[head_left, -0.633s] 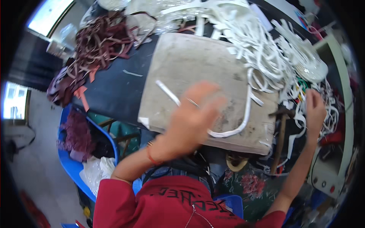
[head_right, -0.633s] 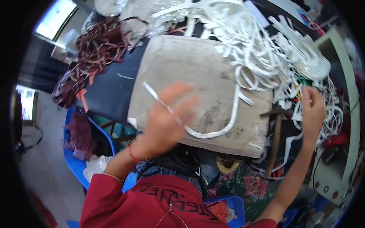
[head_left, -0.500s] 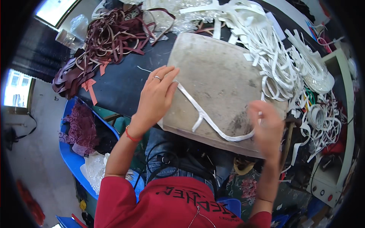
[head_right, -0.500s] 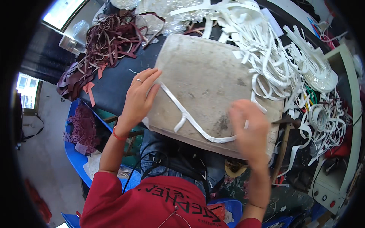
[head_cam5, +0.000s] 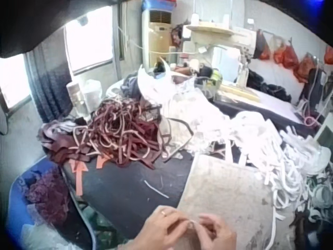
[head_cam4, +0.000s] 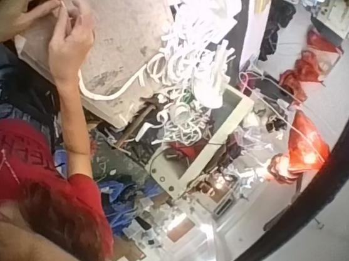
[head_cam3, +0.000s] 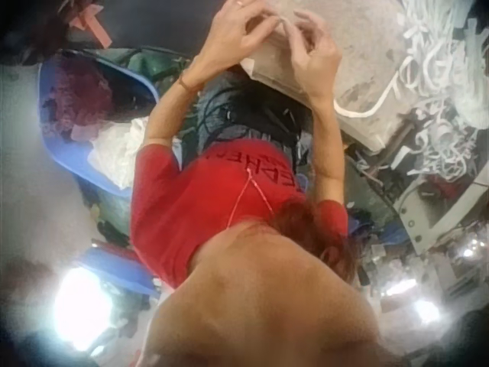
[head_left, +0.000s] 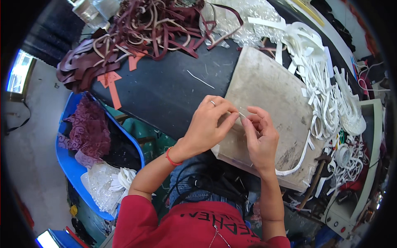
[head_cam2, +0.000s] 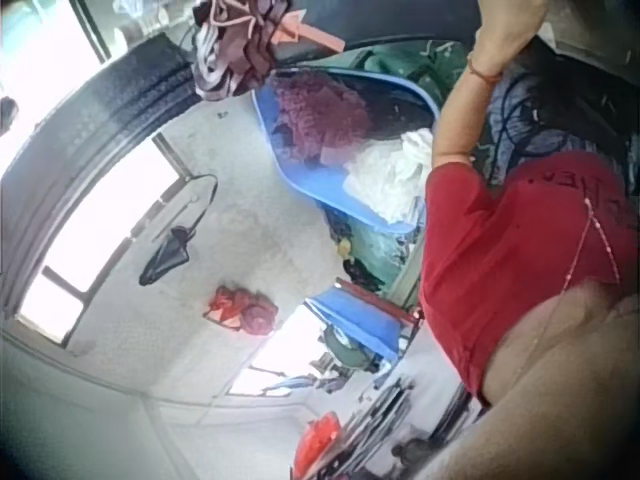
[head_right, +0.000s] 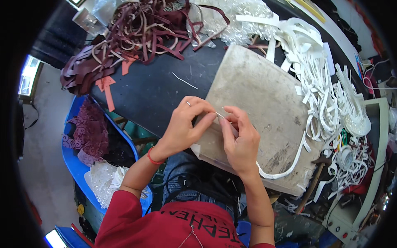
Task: The recorder is applying white adhesive tape to the edges of leather shoe component patterns at a workbench.
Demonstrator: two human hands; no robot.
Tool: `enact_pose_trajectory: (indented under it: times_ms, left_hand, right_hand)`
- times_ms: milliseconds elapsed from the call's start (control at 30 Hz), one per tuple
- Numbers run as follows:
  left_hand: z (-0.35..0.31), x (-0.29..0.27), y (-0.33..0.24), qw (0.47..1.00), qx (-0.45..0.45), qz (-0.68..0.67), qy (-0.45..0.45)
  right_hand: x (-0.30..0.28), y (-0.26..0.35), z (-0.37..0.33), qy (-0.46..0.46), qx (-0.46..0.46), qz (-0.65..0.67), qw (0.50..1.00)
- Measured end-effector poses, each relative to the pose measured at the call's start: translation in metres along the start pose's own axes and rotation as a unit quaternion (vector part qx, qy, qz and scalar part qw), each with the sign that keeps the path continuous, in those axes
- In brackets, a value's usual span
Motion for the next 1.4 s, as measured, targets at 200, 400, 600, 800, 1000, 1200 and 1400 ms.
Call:
enact_pose_trajectory:
  times_ms: [200, 400, 600, 800, 1000, 1200, 1400]
  left_hand:
    - [-0.002, -0.001, -0.002, 0.99, -0.097, -0.103, 0.0]
    - [-0.003, -0.005, -0.025, 1.0, -0.015, -0.014, 0.007]
    - [-0.009, 0.007, -0.028, 0.995, -0.064, -0.062, 0.038]
    - [0.006, 0.008, 0.007, 0.996, -0.01, 0.086, 0.034]
    - [0.03, -0.007, 0.024, 0.979, 0.029, 0.189, 0.068]
    - [0.031, -0.022, 0.017, 0.975, -0.002, 0.197, 0.107]
    - [0.013, -0.015, -0.019, 0.975, -0.031, 0.217, 0.039]
  right_hand:
    - [0.005, 0.01, -0.003, -0.041, -0.159, -0.097, 0.982]
    - [-0.011, 0.027, -0.006, 0.033, -0.292, -0.298, 0.908]
    - [-0.009, -0.001, -0.026, -0.035, -0.194, -0.106, 0.975]
    - [-0.074, -0.043, -0.061, -0.123, 0.139, 0.512, 0.839]
    - [-0.265, -0.132, -0.166, -0.4, 0.121, 0.309, 0.854]
    - [-0.419, -0.111, -0.216, -0.347, 0.075, -0.747, 0.562]
    - [-0.183, -0.036, -0.107, -0.24, -0.001, -0.353, 0.904]
Point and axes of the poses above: each hand's wrist, its own z-axis towards the middle knuckle, its own x-axis out of the palm, y = z × x, the point moved 3 cm from there along z, towards the middle knuckle, and after that the axes turned 7 degrees about x, right-handed, at the moved point
